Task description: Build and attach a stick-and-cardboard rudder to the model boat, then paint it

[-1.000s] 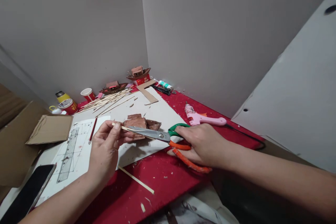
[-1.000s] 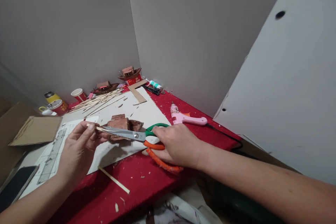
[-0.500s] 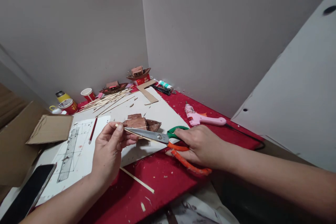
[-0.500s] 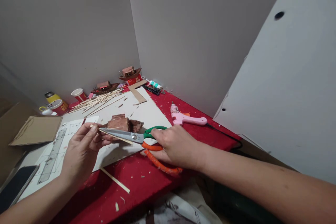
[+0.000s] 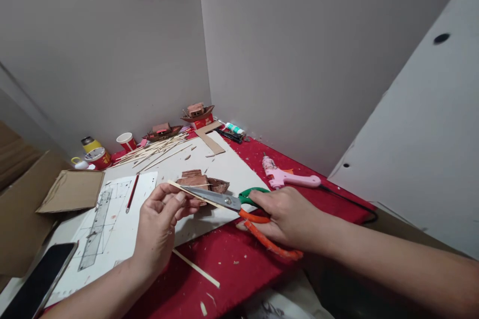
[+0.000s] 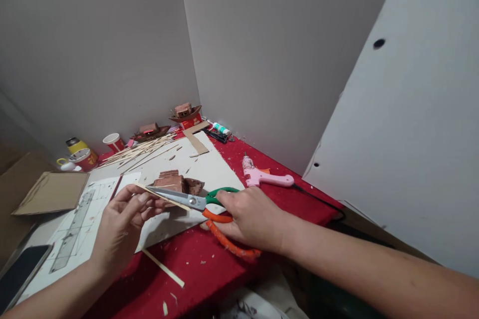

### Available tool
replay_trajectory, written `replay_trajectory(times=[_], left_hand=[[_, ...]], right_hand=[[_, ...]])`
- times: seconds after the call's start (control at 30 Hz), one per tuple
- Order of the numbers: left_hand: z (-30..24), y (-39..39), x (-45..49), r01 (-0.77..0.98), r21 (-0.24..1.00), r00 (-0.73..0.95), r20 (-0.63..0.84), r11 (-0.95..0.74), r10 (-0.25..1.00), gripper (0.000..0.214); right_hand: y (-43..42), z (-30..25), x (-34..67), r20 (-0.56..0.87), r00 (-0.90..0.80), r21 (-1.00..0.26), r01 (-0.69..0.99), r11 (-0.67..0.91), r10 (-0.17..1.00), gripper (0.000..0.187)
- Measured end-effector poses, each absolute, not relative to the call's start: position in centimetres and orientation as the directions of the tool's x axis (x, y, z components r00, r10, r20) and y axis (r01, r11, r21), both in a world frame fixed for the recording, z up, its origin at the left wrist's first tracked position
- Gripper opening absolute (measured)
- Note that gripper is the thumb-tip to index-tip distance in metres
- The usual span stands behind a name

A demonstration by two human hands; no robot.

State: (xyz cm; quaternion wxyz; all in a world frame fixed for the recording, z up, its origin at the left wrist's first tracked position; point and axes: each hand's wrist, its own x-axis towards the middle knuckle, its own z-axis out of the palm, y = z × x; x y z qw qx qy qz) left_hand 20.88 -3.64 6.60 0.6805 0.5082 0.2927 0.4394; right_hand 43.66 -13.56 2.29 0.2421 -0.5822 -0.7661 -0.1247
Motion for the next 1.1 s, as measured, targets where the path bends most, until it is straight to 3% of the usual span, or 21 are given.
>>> replay_trajectory(times=[0.33, 0.6, 0.8, 1.1], left_hand=[[7.03, -3.70, 20.90, -0.255, 0.961, 0.459, 0.026, 0.103, 0.888, 0.022], [7.08, -3.80, 20.88, -0.262, 0.959, 0.479, 0.036, 0.104, 0.877, 0.019], [7.26, -3.93, 20.99, -0.263, 0.958, 0.507, 0.035, 0.116, 0.861, 0.021], [7.01, -4.11, 21.01, -0.252, 0.964, 0.484, 0.048, 0.086, 0.874, 0.026]], right_hand=[[-13.96, 2.91, 43.74, 0.498, -0.197, -0.121, 0.949, 0.292, 0.844, 0.035], [-14.06, 2.90, 43.90, 0.452, -0.170, -0.117, 0.962, 0.247, 0.876, 0.045], [-14.08, 3.14, 43.49, 0.425, -0.181, -0.198, 0.937, 0.286, 0.887, 0.050], [-14.18, 3.09, 43.09, 0.494, -0.175, -0.041, 0.974, 0.224, 0.852, 0.046]])
